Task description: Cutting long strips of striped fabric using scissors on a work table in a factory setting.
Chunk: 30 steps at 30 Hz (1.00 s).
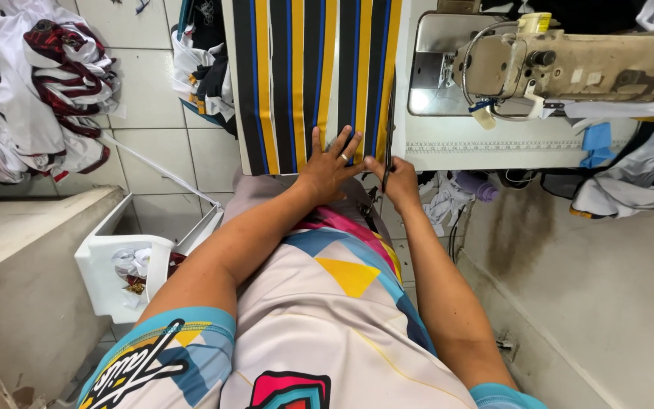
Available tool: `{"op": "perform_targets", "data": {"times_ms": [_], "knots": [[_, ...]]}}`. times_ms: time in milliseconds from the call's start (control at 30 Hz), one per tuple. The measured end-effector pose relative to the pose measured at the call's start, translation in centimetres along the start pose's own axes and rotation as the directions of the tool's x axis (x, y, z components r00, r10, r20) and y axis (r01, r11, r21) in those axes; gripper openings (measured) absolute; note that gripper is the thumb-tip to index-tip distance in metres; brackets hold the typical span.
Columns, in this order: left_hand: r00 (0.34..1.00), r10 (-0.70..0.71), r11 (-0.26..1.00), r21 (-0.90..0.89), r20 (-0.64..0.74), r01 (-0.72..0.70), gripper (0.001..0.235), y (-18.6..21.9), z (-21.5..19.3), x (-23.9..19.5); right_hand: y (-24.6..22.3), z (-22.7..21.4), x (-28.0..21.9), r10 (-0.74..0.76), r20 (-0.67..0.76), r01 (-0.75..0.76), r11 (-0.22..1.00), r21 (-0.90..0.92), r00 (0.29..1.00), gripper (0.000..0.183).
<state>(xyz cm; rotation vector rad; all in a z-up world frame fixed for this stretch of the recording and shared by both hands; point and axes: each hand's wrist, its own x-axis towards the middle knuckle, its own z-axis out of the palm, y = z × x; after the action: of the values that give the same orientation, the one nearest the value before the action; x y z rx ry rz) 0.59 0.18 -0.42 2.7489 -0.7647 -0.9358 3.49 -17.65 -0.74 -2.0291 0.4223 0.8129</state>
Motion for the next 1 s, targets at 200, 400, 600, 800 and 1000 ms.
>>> {"op": "perform_targets", "data": {"times_ms": [200,400,600,800,1000], "knots": [[1.000,0.014,1.000,0.004,0.004,-0.014,0.085,-0.1,-0.2,-0.1,1.2,-0.1,4.0,-0.036,-0.065,0.036,0.999,-0.002,0.997,0.052],[0.999,0.021,1.000,0.009,0.026,-0.021,0.083,-0.3,-0.8,-0.3,-2.7,-0.5,3.5,-0.025,-0.027,0.022,0.991,-0.131,0.999,0.059],[0.998,0.028,0.999,0.020,0.048,-0.029,0.084,-0.3,-1.2,-0.5,-3.9,-0.8,4.9,-0.059,-0.062,0.055,0.996,-0.072,0.996,0.052],[0.998,0.009,0.999,0.034,0.057,-0.011,0.083,-0.2,-1.8,-0.7,-7.9,-1.0,5.5,-0.030,-0.017,0.025,0.971,-0.236,0.999,0.063],[0.998,0.019,0.999,0.032,0.066,-0.022,0.081,-0.2,-2.1,-0.9,-6.6,-0.9,6.8,-0.028,-0.047,0.024,0.995,-0.093,0.998,0.054]]}}
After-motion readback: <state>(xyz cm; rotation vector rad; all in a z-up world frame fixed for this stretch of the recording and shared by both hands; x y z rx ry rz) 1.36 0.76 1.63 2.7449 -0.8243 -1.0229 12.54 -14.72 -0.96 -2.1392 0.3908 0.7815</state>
